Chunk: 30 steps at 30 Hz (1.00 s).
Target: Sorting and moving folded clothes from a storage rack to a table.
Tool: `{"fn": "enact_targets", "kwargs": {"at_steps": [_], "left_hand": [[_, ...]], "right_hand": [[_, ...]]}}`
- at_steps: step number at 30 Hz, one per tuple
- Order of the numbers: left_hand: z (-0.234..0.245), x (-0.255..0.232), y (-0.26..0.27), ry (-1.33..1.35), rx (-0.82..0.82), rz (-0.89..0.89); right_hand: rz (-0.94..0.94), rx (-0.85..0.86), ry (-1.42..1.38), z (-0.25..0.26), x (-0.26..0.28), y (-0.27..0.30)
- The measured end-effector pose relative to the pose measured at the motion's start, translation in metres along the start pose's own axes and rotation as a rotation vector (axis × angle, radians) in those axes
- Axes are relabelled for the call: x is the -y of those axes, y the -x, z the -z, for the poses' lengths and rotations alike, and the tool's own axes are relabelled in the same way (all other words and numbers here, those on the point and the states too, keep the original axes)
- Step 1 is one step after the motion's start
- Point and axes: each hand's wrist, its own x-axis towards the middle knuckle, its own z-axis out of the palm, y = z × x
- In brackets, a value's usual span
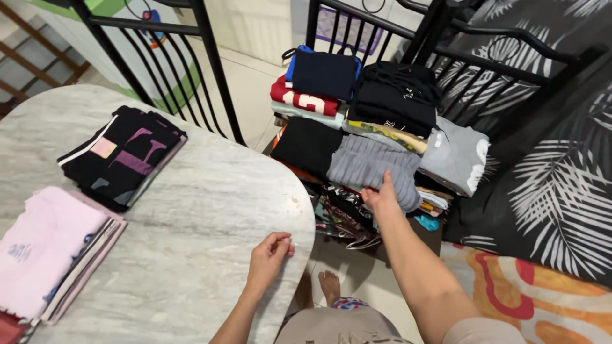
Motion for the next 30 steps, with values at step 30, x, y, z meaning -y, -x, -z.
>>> {"fn": "enact_targets", "kwargs": {"at_steps": [30], "left_hand": [[-0.066, -0.043, -0.019, -0.160, 0.058, -0.035]], "right_hand": [[-0.045, -0.005, 0.070, 0.009, 0.015, 0.026]]}}
